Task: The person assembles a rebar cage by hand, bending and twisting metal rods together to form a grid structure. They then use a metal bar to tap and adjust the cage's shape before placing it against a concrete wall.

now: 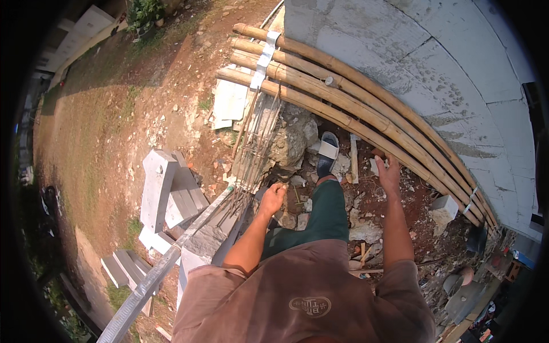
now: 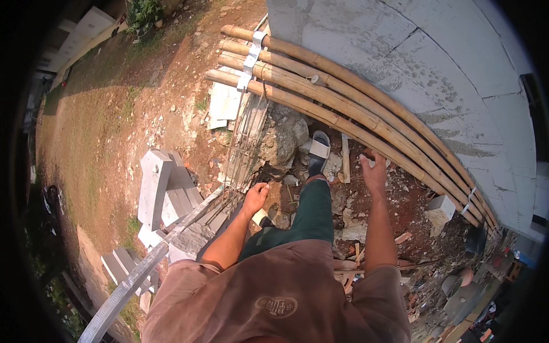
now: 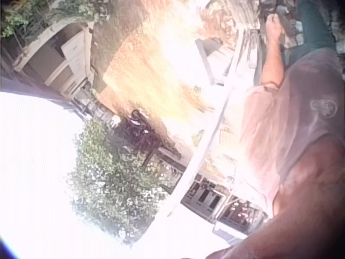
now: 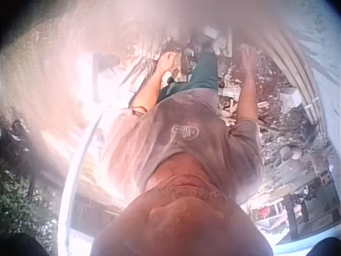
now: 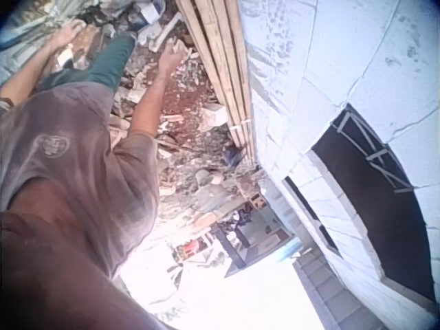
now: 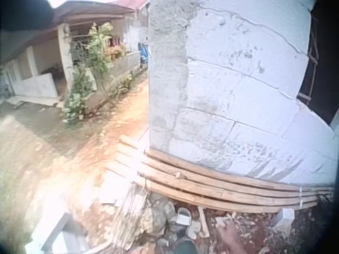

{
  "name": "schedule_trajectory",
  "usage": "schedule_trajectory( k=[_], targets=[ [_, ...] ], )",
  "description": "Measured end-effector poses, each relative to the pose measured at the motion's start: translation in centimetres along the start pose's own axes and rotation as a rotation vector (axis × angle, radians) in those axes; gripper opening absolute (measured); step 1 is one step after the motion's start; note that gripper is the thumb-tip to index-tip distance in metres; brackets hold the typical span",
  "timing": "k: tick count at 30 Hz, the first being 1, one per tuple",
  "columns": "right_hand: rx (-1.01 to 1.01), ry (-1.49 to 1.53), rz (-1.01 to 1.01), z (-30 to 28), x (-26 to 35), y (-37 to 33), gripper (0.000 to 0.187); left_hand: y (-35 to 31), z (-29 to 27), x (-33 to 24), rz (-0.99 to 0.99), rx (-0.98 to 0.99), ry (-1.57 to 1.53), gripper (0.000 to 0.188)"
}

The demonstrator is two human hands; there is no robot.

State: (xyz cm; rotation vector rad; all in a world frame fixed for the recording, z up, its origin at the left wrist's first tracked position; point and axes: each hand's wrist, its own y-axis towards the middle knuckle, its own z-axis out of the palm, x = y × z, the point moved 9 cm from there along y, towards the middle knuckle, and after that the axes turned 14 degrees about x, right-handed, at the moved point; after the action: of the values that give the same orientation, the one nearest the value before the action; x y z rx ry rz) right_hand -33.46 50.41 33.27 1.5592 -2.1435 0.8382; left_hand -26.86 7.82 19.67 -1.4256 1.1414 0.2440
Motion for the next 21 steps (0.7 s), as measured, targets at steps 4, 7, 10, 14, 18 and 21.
schedule_trajectory(
  k=[4,7,10,14,18,21],
  targets=[
    [-0.070,-0.289,-0.032,-3.0,3.8,12.9,0.058,5.5,1.0,-2.6,0.008,0.011,-0.147,0.042],
    [-0.046,-0.470,-0.122,-1.3,6.9,20.4,0.056,9.9,0.8,-6.7,0.058,-0.104,-0.129,0.045],
    [0.081,-0.522,-0.346,4.1,12.7,24.6,0.052,15.2,1.1,-9.6,0.091,-0.093,-0.294,0.045],
    [0.218,-0.444,-0.473,10.2,16.9,26.6,0.047,20.4,1.5,-11.8,0.095,-0.040,-0.355,0.043],
    [0.281,-0.340,-0.469,12.1,15.6,28.0,0.047,20.5,0.3,-13.4,0.083,-0.029,-0.421,0.044],
    [0.241,-0.173,-0.394,11.1,14.8,28.2,0.045,19.3,0.5,-12.4,0.041,-0.003,-0.492,0.046]
  ],
)
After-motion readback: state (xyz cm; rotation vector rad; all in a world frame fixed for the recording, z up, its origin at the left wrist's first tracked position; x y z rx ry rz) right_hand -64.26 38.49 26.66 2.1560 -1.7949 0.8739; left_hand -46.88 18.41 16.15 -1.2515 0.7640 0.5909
